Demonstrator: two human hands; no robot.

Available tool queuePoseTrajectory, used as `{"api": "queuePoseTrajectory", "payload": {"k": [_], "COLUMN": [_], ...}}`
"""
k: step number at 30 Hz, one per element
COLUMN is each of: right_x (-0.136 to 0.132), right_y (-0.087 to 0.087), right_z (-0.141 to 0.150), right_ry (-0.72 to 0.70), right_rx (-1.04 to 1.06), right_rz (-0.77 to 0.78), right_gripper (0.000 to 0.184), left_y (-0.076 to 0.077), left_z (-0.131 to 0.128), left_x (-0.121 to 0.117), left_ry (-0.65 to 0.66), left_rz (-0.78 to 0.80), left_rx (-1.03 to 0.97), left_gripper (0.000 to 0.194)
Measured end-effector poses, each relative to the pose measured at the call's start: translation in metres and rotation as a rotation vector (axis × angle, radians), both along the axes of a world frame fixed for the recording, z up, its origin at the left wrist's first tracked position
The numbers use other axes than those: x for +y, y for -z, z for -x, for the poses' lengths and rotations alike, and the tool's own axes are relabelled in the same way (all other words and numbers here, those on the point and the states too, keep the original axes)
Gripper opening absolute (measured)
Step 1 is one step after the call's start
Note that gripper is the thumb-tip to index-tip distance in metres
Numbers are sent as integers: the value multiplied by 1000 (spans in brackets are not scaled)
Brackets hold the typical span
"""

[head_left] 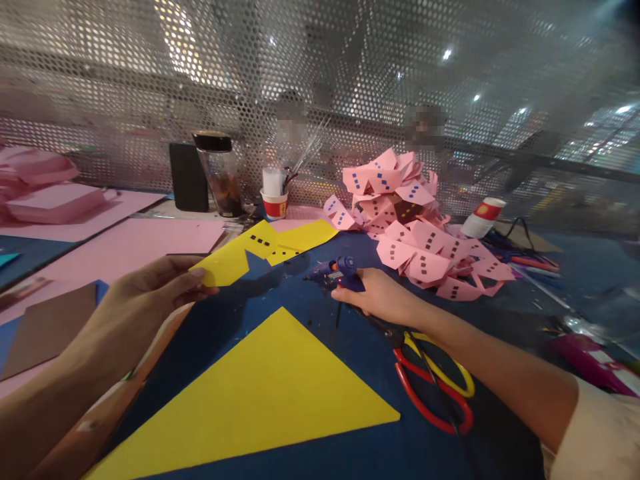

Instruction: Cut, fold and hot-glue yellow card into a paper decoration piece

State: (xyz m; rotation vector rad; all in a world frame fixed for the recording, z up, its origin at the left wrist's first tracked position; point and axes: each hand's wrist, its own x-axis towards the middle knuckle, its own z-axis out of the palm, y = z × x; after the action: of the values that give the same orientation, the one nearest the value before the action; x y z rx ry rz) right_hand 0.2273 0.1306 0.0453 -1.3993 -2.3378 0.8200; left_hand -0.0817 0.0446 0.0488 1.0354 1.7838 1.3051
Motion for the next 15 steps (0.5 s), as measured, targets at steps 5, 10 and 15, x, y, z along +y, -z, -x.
{"api": "queuePoseTrajectory", "payload": {"k": [5,10,15], "right_x": [-1,-1,-4], "right_y": [1,2,4], "right_z": [2,-1,-7], "right_ry": [12,14,15], "right_rx": [-10,26,99], "right_rz": [-33,10,20], "right_gripper": [29,32,38], "left_y": [1,6,22], "left_z": [0,4,18], "left_x": [-1,0,8], "left_ry": [3,37,89], "left_rz": [-7,-41,-113], "left_rx": [30,16,-28], "left_gripper": [51,48,42]}}
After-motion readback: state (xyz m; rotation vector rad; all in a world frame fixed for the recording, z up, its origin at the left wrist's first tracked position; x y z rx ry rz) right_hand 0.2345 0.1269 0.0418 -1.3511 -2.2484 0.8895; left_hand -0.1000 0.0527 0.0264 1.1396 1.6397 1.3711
